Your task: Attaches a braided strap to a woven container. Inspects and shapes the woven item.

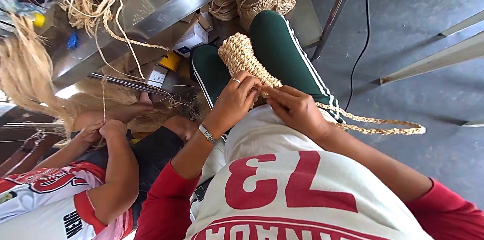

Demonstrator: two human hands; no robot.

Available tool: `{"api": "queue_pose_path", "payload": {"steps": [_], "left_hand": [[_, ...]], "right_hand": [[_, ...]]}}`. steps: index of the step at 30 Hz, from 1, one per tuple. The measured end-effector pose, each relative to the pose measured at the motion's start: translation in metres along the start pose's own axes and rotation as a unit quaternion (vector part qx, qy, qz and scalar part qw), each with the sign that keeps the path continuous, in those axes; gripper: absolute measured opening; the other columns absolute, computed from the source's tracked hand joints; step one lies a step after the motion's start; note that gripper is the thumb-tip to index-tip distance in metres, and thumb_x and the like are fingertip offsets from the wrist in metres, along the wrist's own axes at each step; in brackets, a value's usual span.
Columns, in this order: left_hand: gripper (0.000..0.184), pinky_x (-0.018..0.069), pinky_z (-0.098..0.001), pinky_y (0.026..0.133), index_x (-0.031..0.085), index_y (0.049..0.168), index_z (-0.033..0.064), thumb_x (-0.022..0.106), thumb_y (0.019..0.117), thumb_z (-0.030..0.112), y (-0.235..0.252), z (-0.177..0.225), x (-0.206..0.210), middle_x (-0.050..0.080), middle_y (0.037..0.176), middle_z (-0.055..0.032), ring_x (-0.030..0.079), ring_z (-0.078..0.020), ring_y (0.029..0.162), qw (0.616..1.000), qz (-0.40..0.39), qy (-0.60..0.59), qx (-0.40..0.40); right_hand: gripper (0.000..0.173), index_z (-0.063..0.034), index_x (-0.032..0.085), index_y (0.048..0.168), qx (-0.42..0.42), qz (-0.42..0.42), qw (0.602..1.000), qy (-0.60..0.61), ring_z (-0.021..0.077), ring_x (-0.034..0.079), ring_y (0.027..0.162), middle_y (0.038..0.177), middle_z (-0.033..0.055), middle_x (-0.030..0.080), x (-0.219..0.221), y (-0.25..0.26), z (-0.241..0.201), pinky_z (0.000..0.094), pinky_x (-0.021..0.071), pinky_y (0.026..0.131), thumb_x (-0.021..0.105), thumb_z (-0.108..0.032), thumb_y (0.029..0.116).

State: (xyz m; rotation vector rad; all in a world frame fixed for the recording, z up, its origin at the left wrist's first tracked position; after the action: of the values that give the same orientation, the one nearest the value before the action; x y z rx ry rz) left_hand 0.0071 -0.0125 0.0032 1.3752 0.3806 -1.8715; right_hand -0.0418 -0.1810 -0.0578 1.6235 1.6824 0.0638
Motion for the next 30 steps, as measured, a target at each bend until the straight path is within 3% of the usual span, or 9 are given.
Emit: {"api": "queue_pose_path", "payload": {"steps": [5, 9, 18, 23, 25, 27, 29, 30], "left_hand": [[0.018, 0.0521, -0.0352, 0.100, 0.069, 0.115, 0.0036, 0.066, 0.0968, 0.006, -0.002, 0.001, -0.003, 0.064, 0.121, -0.0141, 0.063, -0.0240, 0.115, 1.000, -0.001, 0.004, 0.002], [0.015, 0.0531, -0.0332, 0.098, 0.072, 0.111, 0.0057, 0.067, 0.0978, 0.010, 0.000, -0.009, 0.007, 0.065, 0.115, -0.0120, 0.064, -0.0212, 0.112, 1.000, 0.022, -0.018, -0.002], [0.017, 0.0517, -0.0360, 0.098, 0.074, 0.110, 0.0062, 0.068, 0.0941, 0.003, -0.005, -0.010, 0.011, 0.063, 0.116, -0.0116, 0.060, -0.0237, 0.114, 0.999, 0.022, -0.042, -0.008], [0.020, 0.0519, -0.0357, 0.101, 0.068, 0.119, 0.0029, 0.062, 0.0989, 0.004, -0.010, -0.008, 0.001, 0.067, 0.122, -0.0107, 0.064, -0.0182, 0.116, 0.988, 0.073, -0.125, -0.052], [0.021, 0.0560, -0.0342, 0.093, 0.065, 0.120, 0.0037, 0.064, 0.0994, 0.008, -0.012, -0.009, 0.004, 0.068, 0.120, -0.0095, 0.066, -0.0166, 0.107, 0.973, 0.122, -0.169, -0.098], [0.022, 0.0578, -0.0296, 0.078, 0.065, 0.122, 0.0072, 0.065, 0.0997, 0.012, -0.016, -0.012, 0.014, 0.069, 0.117, -0.0068, 0.068, -0.0140, 0.094, 0.950, 0.159, -0.222, -0.153], [0.024, 0.0560, -0.0277, 0.070, 0.065, 0.124, 0.0097, 0.064, 0.1010, 0.016, -0.020, -0.014, 0.025, 0.067, 0.109, -0.0059, 0.065, -0.0124, 0.084, 0.922, 0.171, -0.283, -0.203], [0.023, 0.0556, -0.0276, 0.070, 0.065, 0.123, 0.0098, 0.064, 0.1012, 0.018, -0.022, -0.016, 0.029, 0.067, 0.104, -0.0056, 0.064, -0.0119, 0.082, 0.909, 0.173, -0.309, -0.219]], "right_hand": [[0.030, -0.0035, 0.071, 0.128, 0.006, -0.015, 1.000, 0.026, 0.0214, 0.071, 0.097, 0.109, 0.0151, 0.072, -0.001, 0.002, 0.001, 0.0332, 0.0584, 0.088, 0.056, -0.009, 0.1026], [0.027, -0.0031, 0.074, 0.122, 0.007, -0.025, 0.999, 0.040, 0.0194, 0.069, 0.093, 0.104, 0.0136, 0.071, -0.001, 0.003, 0.006, 0.0307, 0.0580, 0.085, 0.056, -0.008, 0.1019], [0.020, -0.0033, 0.077, 0.108, 0.038, -0.023, 0.998, 0.052, 0.0172, 0.070, 0.092, 0.098, 0.0110, 0.072, 0.006, 0.007, 0.015, 0.0303, 0.0581, 0.086, 0.059, -0.007, 0.1004], [0.019, -0.0050, 0.075, 0.111, 0.051, 0.008, 0.998, 0.041, 0.0180, 0.069, 0.092, 0.104, 0.0127, 0.070, 0.001, 0.015, 0.006, 0.0314, 0.0581, 0.084, 0.062, -0.012, 0.1000], [0.018, -0.0060, 0.074, 0.112, 0.070, 0.001, 0.996, 0.047, 0.0189, 0.064, 0.089, 0.117, 0.0178, 0.059, -0.001, 0.021, 0.003, 0.0313, 0.0584, 0.077, 0.063, -0.012, 0.0979], [0.021, -0.0072, 0.071, 0.114, 0.094, -0.013, 0.993, 0.071, 0.0184, 0.063, 0.084, 0.124, 0.0190, 0.054, -0.001, 0.027, 0.007, 0.0327, 0.0590, 0.072, 0.068, -0.011, 0.0940], [0.028, -0.0042, 0.067, 0.118, 0.075, 0.001, 0.992, 0.105, 0.0162, 0.063, 0.073, 0.121, 0.0223, 0.053, -0.004, 0.032, 0.006, 0.0279, 0.0582, 0.062, 0.072, -0.012, 0.0919], [0.028, 0.0030, 0.067, 0.115, 0.044, 0.022, 0.992, 0.114, 0.0178, 0.062, 0.068, 0.114, 0.0281, 0.054, -0.011, 0.038, -0.008, 0.0222, 0.0550, 0.057, 0.071, -0.012, 0.0914]]}}
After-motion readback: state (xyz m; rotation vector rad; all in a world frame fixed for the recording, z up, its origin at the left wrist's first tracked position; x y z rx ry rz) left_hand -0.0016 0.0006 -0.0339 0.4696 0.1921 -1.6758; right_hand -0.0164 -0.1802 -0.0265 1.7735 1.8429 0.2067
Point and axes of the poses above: each hand's wrist, its own y-axis towards the middle knuckle, its own x-axis out of the palm, z = x × y, the point moved 4 cm from there along y, towards the middle knuckle
